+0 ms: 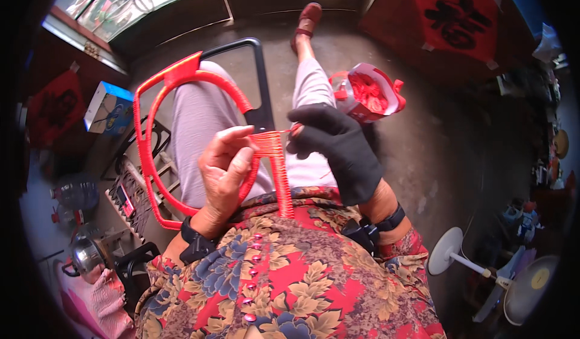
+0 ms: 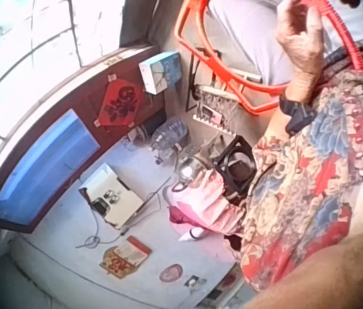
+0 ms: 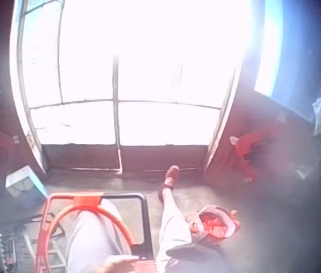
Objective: Wrapping red plastic cord around a black square chair frame.
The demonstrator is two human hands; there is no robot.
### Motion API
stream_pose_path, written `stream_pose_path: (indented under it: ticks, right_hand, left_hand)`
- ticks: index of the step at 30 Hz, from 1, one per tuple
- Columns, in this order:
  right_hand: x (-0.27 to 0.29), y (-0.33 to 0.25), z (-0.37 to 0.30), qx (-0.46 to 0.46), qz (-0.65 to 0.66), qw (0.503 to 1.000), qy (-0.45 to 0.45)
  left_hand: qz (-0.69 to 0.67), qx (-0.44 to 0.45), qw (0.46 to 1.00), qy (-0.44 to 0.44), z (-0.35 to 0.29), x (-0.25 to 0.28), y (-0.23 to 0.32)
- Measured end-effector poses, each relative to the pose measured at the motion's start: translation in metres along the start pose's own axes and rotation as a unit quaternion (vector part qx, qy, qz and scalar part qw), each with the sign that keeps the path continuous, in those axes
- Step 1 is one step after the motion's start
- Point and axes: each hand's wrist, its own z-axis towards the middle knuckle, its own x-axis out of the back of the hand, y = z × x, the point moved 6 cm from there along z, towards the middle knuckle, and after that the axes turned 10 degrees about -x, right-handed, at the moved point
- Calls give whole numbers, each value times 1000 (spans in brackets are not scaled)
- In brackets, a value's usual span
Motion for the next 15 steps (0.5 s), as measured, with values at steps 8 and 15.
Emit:
stream_pose_path:
  ticks: [8, 15]
  right_hand:
    - [-46, 8, 11, 8, -73, 996, -60]
    - [-38, 9, 12, -32, -29, 999, -13]
  left_hand:
    - [-24, 19, 999, -13, -1, 3, -12]
    - [-105, 82, 990, 48, -2, 11, -17]
